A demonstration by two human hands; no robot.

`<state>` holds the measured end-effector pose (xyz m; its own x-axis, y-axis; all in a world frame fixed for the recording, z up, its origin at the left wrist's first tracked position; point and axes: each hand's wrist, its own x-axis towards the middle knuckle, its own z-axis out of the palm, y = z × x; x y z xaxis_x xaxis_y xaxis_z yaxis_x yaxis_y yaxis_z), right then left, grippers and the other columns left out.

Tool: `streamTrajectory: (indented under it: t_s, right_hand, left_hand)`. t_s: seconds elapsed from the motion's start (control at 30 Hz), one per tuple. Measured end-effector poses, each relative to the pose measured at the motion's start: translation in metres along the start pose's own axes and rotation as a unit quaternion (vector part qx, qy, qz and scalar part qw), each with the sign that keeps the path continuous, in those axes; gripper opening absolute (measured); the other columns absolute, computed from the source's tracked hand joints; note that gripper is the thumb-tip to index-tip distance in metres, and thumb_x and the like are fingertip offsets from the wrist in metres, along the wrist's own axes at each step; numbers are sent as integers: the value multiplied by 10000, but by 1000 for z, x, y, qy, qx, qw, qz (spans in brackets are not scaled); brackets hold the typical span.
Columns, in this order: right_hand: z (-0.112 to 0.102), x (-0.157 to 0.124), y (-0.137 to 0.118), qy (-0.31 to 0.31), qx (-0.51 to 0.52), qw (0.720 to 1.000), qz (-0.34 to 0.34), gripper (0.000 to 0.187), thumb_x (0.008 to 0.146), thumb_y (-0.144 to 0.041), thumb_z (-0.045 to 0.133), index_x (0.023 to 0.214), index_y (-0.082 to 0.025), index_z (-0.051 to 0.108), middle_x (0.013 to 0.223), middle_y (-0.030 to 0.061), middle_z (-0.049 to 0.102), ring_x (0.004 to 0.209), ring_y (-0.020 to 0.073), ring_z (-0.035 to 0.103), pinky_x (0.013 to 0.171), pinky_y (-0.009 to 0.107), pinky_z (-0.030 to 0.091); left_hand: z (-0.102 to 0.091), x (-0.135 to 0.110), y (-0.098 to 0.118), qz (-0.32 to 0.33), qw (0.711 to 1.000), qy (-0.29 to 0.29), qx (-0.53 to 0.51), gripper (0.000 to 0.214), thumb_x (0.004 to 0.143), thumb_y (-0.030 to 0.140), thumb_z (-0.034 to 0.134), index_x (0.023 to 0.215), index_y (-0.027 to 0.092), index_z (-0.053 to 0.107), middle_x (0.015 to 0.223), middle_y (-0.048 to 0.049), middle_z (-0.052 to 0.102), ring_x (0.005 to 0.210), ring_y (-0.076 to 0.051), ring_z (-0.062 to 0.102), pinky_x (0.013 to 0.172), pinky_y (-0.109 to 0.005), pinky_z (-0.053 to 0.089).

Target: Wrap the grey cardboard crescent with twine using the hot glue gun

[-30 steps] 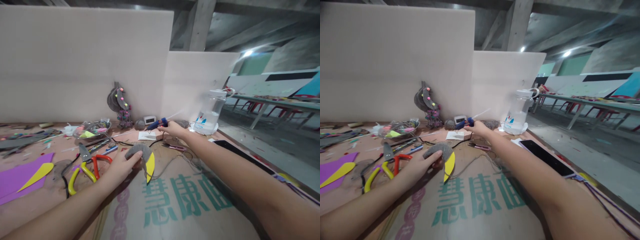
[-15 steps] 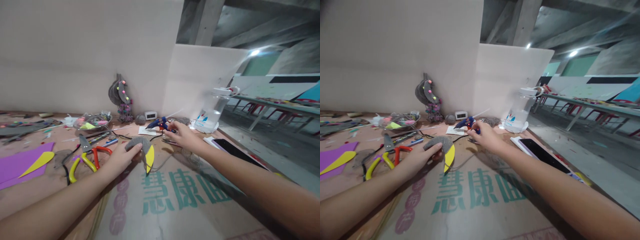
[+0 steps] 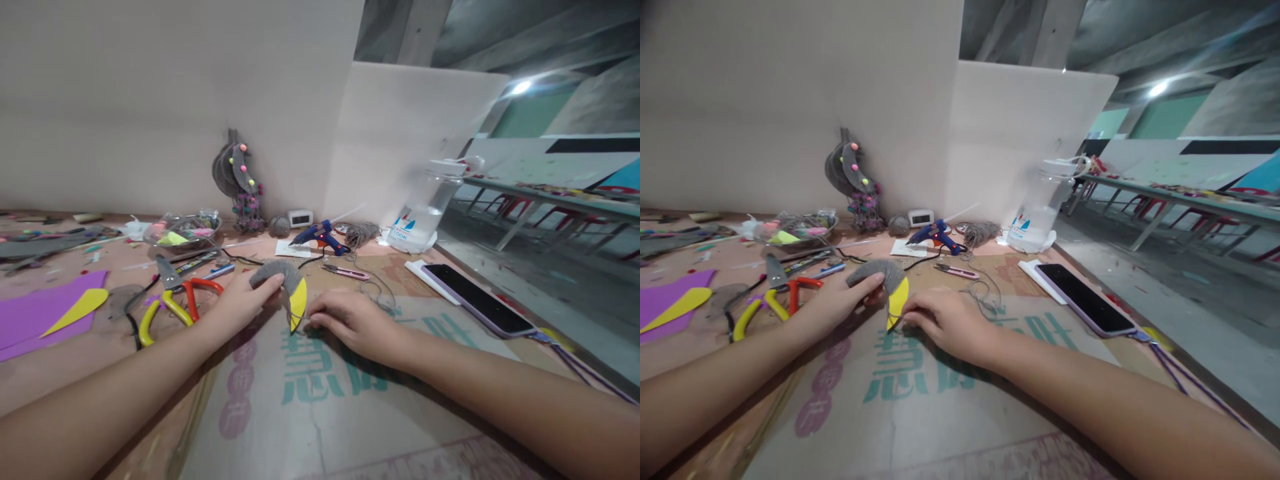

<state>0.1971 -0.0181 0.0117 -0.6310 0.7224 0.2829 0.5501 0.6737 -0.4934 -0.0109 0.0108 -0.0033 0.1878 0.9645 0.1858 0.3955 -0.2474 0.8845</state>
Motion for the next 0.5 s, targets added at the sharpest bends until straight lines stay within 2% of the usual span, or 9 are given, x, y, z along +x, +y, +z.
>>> streamTrajectory:
  t_s: [0.13,0.27,0.4,0.5]
  right_hand:
    - [-2,3,-3,87,13,996,5,177,877,-250,437,916,-190,598,831,18,640,749,116,564,686,223,422]
    - [-7,6,2,156,-4,987,20,153,863,-244,463,858,-180,602,761,11,628,664,106,541,621,216,410]
    - [-8,6,14,148,-26,986,67,164,856,-272,471,836,-177,603,723,10,625,614,111,528,581,234,400]
    - [-7,7,24,120,-73,988,61,153,838,-268,499,828,-182,625,812,37,637,764,154,560,699,287,425]
  left_hand:
    - [-1,-2,6,19,996,-32,77,295,776,395,458,589,170,494,573,22,514,579,-140,480,552,-237,350]
    - [-1,-3,7,15,996,-43,76,278,773,383,454,605,167,501,589,20,525,596,-142,491,553,-237,359]
    - [-1,-2,4,19,998,-56,38,278,779,367,447,587,168,475,559,34,494,559,-123,471,537,-227,353]
    - [0,0,3,12,999,-50,14,274,772,376,459,597,165,476,563,30,496,557,-121,467,531,-227,356]
